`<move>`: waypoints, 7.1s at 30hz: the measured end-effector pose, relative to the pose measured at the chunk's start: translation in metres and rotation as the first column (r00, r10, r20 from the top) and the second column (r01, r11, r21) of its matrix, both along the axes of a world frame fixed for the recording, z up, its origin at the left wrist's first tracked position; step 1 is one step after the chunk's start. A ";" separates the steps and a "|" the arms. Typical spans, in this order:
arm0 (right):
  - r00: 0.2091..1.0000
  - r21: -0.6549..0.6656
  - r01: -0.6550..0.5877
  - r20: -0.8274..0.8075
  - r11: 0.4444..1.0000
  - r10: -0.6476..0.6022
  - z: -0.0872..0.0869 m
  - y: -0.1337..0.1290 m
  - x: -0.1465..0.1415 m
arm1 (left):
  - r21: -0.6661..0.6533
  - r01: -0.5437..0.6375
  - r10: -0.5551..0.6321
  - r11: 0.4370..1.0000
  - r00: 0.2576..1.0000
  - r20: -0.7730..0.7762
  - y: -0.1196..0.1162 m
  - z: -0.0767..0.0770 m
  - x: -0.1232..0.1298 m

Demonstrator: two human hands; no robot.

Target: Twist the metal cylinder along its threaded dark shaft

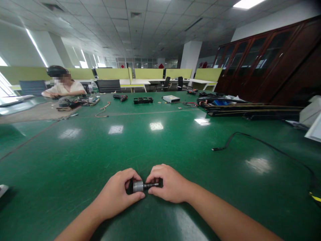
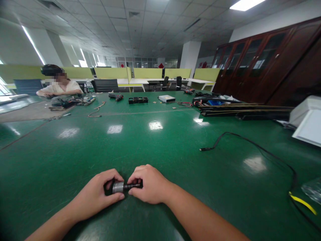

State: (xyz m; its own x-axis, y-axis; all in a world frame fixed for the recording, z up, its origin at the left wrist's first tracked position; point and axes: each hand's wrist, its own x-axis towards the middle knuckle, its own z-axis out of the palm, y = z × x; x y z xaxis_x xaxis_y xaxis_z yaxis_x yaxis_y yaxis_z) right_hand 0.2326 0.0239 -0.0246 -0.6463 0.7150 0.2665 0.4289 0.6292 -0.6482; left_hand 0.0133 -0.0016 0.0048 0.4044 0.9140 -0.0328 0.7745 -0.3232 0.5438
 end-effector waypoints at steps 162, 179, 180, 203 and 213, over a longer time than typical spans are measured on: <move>0.999 0.056 0.018 -0.032 0.998 -0.016 0.000 -0.002 0.000 | 0.003 0.007 -0.007 1.000 1.000 0.030 0.004 -0.005 -0.001; 1.000 0.042 -0.016 0.009 0.999 0.016 0.001 -0.002 0.000 | 0.000 0.005 -0.006 1.000 1.000 0.011 0.003 -0.007 -0.003; 1.000 0.042 -0.019 0.018 0.999 0.018 0.002 -0.003 0.000 | 0.000 0.010 -0.010 1.000 1.000 0.012 0.003 -0.007 -0.003; 0.999 0.039 0.043 -0.017 0.998 -0.043 -0.005 -0.003 -0.007 | 0.019 0.023 -0.023 1.000 1.000 0.002 0.002 -0.006 -0.004; 1.000 -0.019 0.017 -0.025 1.000 -0.018 0.002 -0.005 -0.004 | 0.015 0.028 -0.028 1.000 1.000 0.012 0.002 -0.004 -0.003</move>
State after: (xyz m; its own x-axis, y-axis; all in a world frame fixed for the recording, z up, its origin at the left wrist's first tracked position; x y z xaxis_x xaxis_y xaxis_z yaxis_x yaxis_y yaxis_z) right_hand 0.2284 0.0186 -0.0222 -0.6268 0.7312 0.2691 0.4229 0.6094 -0.6707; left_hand 0.0108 0.0001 0.0004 0.4298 0.9028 -0.0137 0.7582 -0.3527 0.5484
